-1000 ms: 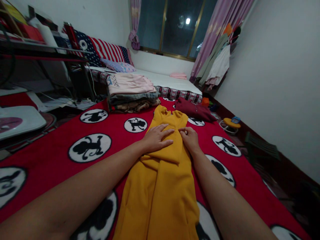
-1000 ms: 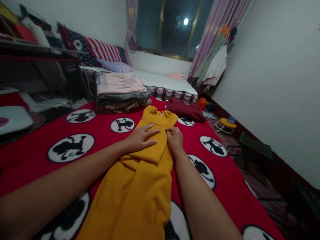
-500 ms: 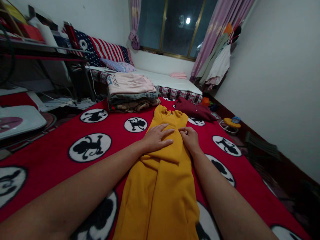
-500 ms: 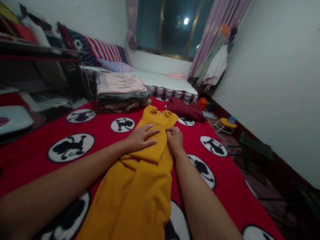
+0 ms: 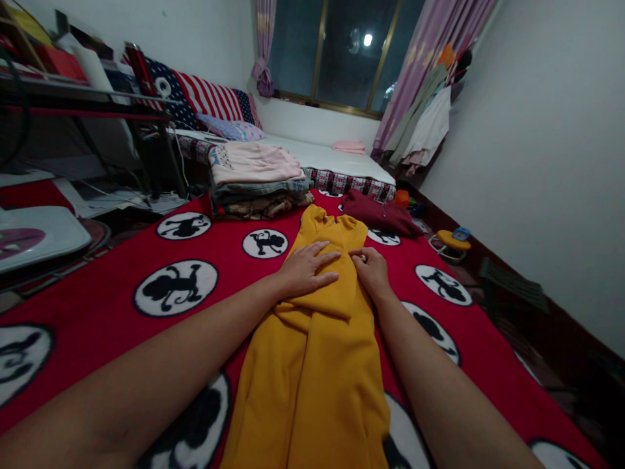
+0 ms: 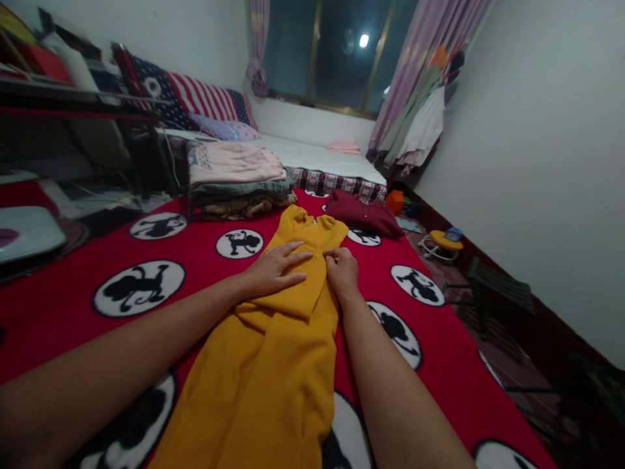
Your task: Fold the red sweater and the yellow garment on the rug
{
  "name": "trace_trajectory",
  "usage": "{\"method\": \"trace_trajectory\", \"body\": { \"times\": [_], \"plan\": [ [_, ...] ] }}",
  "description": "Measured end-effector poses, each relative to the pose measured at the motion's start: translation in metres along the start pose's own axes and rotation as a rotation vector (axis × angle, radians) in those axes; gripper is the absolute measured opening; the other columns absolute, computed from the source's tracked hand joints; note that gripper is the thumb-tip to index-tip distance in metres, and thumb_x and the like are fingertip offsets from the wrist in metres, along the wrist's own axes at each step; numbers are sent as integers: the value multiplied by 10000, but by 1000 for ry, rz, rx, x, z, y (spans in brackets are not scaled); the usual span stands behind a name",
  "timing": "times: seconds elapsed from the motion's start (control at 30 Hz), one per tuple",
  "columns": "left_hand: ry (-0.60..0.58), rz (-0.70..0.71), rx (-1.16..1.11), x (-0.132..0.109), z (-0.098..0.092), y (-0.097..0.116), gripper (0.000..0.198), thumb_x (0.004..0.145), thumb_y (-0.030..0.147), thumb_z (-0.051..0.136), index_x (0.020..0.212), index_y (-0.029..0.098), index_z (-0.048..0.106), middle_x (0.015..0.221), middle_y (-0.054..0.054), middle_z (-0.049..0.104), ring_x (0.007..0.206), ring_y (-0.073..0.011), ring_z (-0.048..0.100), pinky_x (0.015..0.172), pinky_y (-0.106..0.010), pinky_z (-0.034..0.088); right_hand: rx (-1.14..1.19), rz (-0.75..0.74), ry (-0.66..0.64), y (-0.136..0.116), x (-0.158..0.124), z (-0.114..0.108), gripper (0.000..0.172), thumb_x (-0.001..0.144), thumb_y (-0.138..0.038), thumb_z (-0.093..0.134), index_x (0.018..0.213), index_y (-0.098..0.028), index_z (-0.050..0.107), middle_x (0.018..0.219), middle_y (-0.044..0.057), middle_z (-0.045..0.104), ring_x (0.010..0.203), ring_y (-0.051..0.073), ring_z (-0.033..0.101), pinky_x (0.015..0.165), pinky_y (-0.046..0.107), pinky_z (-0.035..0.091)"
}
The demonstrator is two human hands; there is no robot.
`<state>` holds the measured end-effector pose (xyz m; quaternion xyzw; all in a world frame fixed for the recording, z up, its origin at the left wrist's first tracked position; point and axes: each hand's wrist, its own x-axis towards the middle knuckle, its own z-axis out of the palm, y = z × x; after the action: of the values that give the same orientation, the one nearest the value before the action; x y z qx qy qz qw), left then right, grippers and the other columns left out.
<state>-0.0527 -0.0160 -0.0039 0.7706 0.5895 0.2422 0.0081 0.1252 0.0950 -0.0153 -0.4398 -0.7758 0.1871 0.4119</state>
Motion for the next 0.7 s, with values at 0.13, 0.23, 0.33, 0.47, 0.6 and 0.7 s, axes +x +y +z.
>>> {"method": "trace_trajectory", "body": {
  "times": [0.13, 0.23, 0.33, 0.47, 0.6, 0.7],
  "plan": [
    [-3, -4, 4, 0, 0, 1, 583, 904, 575, 470, 1407, 282, 479, 1524, -89, 360, 1384, -284, 357, 1137, -460, 293, -7, -2, 0, 0, 0, 0, 206, 747, -185, 540, 818, -175, 733, 864, 53, 694, 772, 171, 619, 747, 297, 477],
    [-9, -5, 10, 0, -1, 1, 583, 904, 577, 466, 1408, 284, 477, 1526, -84, 357, 1384, -282, 358, 1139, -453, 292, -18, 7, -9, 0, 0, 0, 218, 755, -178, 538, 843, -159, 737, 880, 67, 695, 788, 178, 623, 761, 302, 474],
    [-8, -2, 13, 0, -1, 1, 587, 904, 582, 465, 1408, 282, 478, 1526, -86, 355, 1384, -283, 357, 1139, -454, 292, -24, 16, -13, 0, 0, 1, 220, 762, -178, 542, 855, -145, 739, 886, 78, 695, 791, 183, 623, 761, 305, 472],
    [-10, 3, 26, 0, -1, 0, 595, 909, 581, 457, 1414, 267, 475, 1528, -105, 350, 1386, -288, 354, 1136, -457, 295, -14, 6, -10, 0, 0, 0, 214, 763, -175, 539, 846, -157, 736, 878, 67, 695, 776, 175, 620, 756, 299, 474],
    [-8, 4, 29, 0, -1, 1, 598, 909, 584, 453, 1414, 265, 477, 1528, -109, 350, 1385, -293, 356, 1132, -465, 299, -8, -8, -6, 0, 0, 0, 205, 757, -178, 540, 824, -173, 733, 867, 56, 694, 779, 171, 619, 755, 295, 476],
    [-8, 4, 19, 0, -1, 1, 596, 907, 583, 458, 1413, 268, 478, 1530, -108, 349, 1389, -294, 350, 1131, -470, 298, -5, -11, -2, 0, 0, 0, 210, 755, -179, 536, 823, -169, 734, 865, 61, 694, 784, 173, 620, 752, 295, 478]
  ]
}}
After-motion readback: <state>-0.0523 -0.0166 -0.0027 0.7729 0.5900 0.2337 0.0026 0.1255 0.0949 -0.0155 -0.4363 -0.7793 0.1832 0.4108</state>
